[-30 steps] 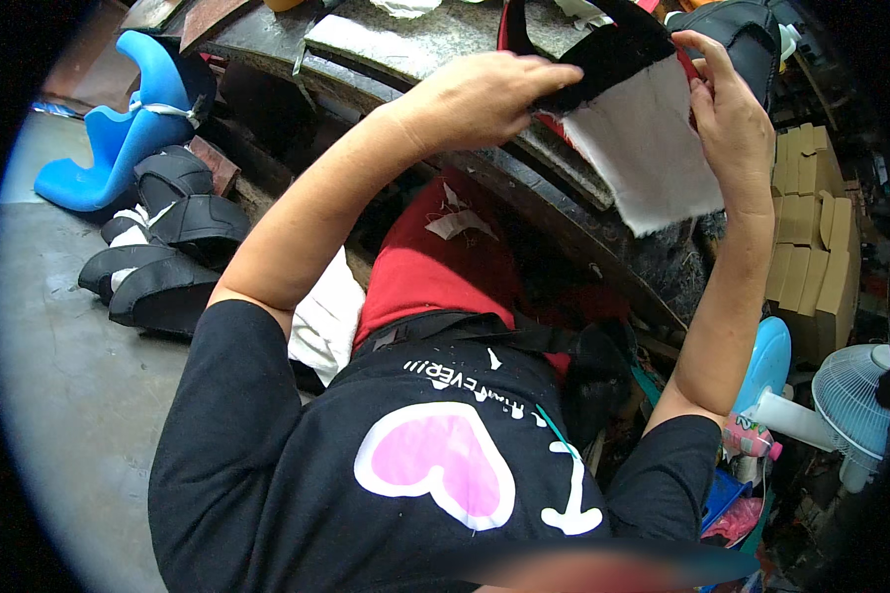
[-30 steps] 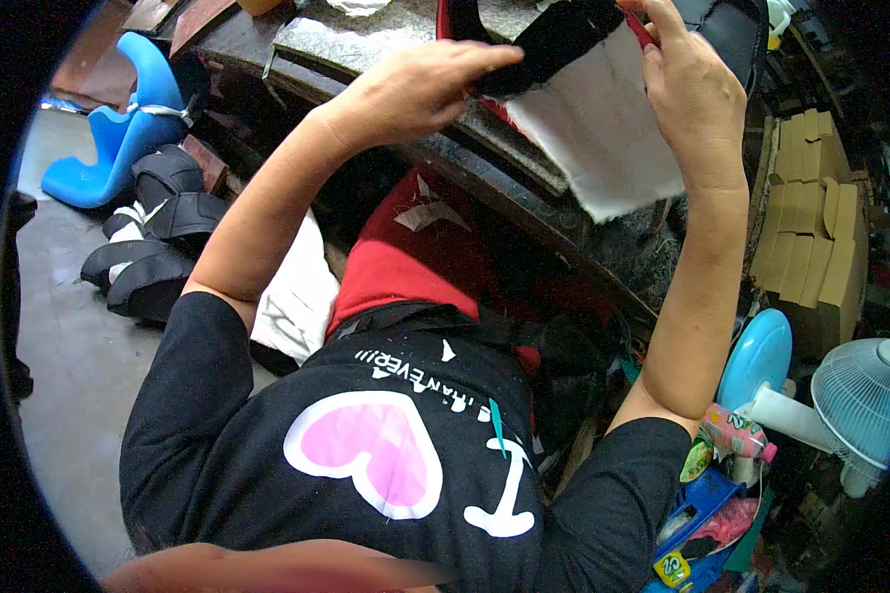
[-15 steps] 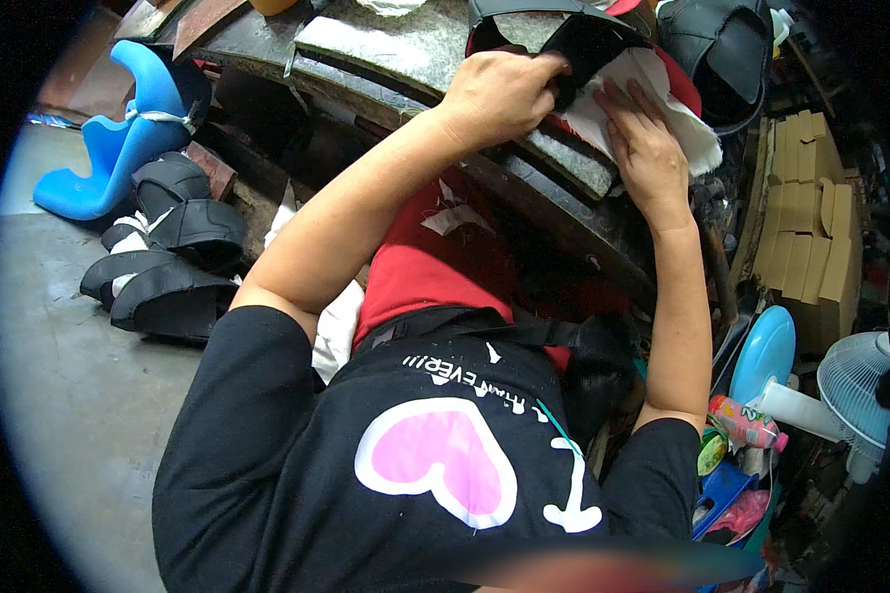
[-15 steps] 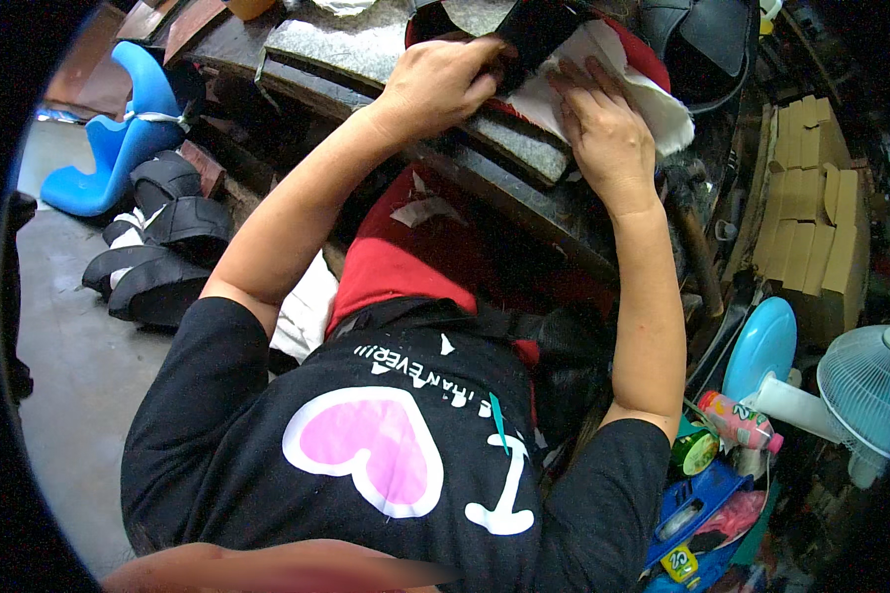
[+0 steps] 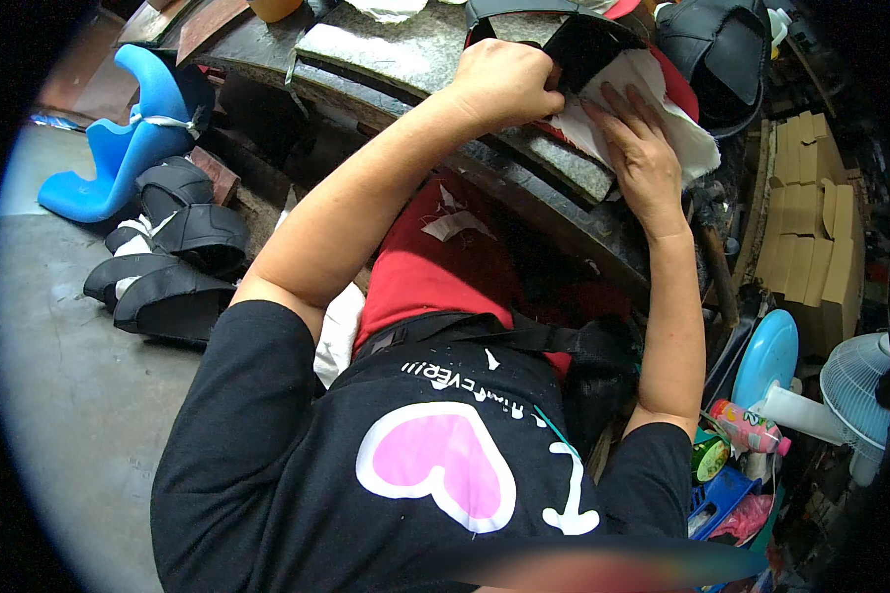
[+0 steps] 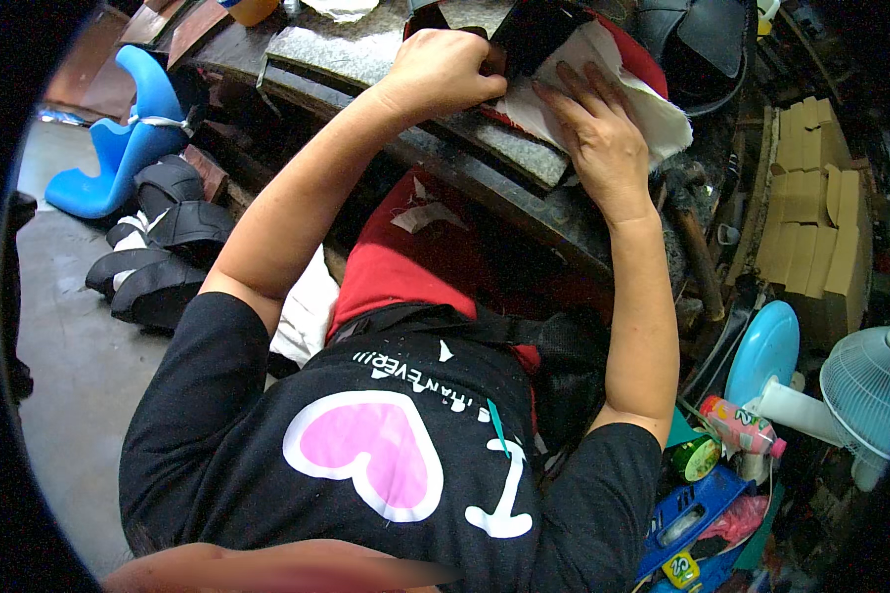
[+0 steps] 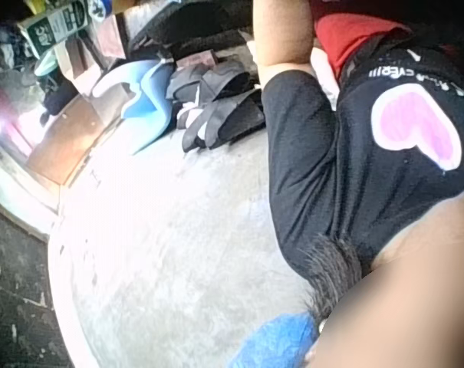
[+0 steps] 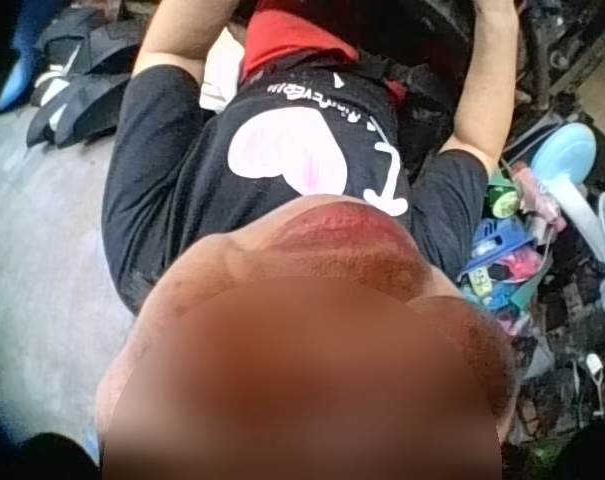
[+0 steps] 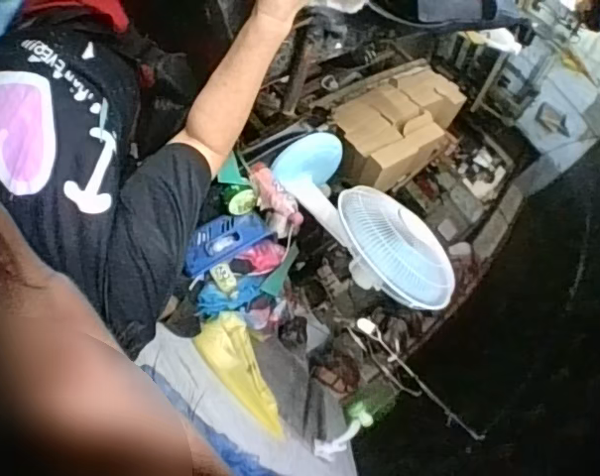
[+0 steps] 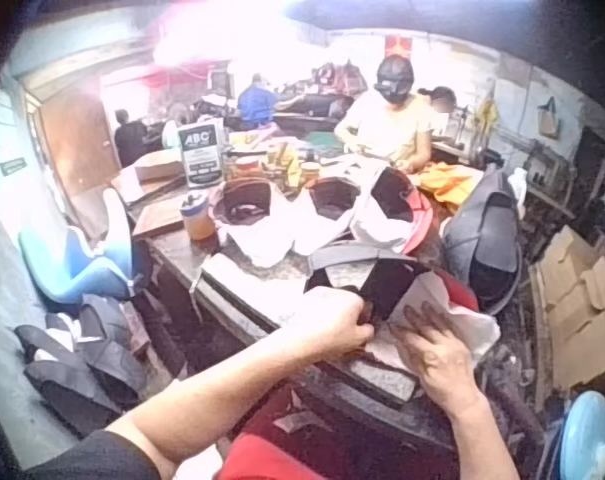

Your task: The person applies glue to the interior lining of a black slip-on shoe using a white cloth, then presses the lining into place. They repeat the process on a second shoe, using scissors to trim excess lining material and pressing the edges to secure them.

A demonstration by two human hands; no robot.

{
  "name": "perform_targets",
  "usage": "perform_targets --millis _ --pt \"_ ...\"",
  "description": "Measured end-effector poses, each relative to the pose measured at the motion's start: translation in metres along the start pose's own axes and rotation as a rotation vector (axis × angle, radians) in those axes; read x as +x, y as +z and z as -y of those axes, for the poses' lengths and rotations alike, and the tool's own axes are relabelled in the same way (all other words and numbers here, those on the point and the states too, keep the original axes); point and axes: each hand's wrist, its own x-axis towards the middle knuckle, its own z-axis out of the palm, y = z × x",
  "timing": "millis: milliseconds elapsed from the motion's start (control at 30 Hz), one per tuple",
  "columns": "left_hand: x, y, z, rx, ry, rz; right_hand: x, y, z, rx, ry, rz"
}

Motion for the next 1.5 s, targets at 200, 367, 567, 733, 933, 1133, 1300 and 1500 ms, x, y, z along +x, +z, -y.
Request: perform_targets --millis 200,367,567,733,933,1133,1300,1500 --pt "0.004 0.005 0.009 0.048 -0.090 -0.005 0.001 -0.001 0.001 0.026 -0.009 -0.011" --pt "0.007 0.012 0.017 0.086 -0.036 0.030 0.006 -0.014 0.009 0.029 -0.004 0.016" --pt "0.014 0.018 0.025 0.002 0.148 -0.100 0.016 -0.014 0.048 0.155 -0.022 -0.080" --pt "0.007 0.012 0.024 -0.006 0.098 0.033 0.023 0.004 0.055 0.160 -0.039 -0.161" --pt "0.033 0.024 0.039 0.033 0.133 0.142 0.018 0.015 0.047 0.274 0.089 -0.191" --pt "0.037 0.043 0.049 -0.109 0.138 0.058 0.020 0.011 0.042 0.317 -0.034 -0.124" --pt "0.019 0.026 0.037 -0.158 0.116 0.049 0.019 0.006 0.042 0.318 -0.168 -0.111" --pt "-0.029 0.020 0.025 -0.244 0.384 -0.058 0.015 0.005 0.041 0.580 0.047 -0.101"
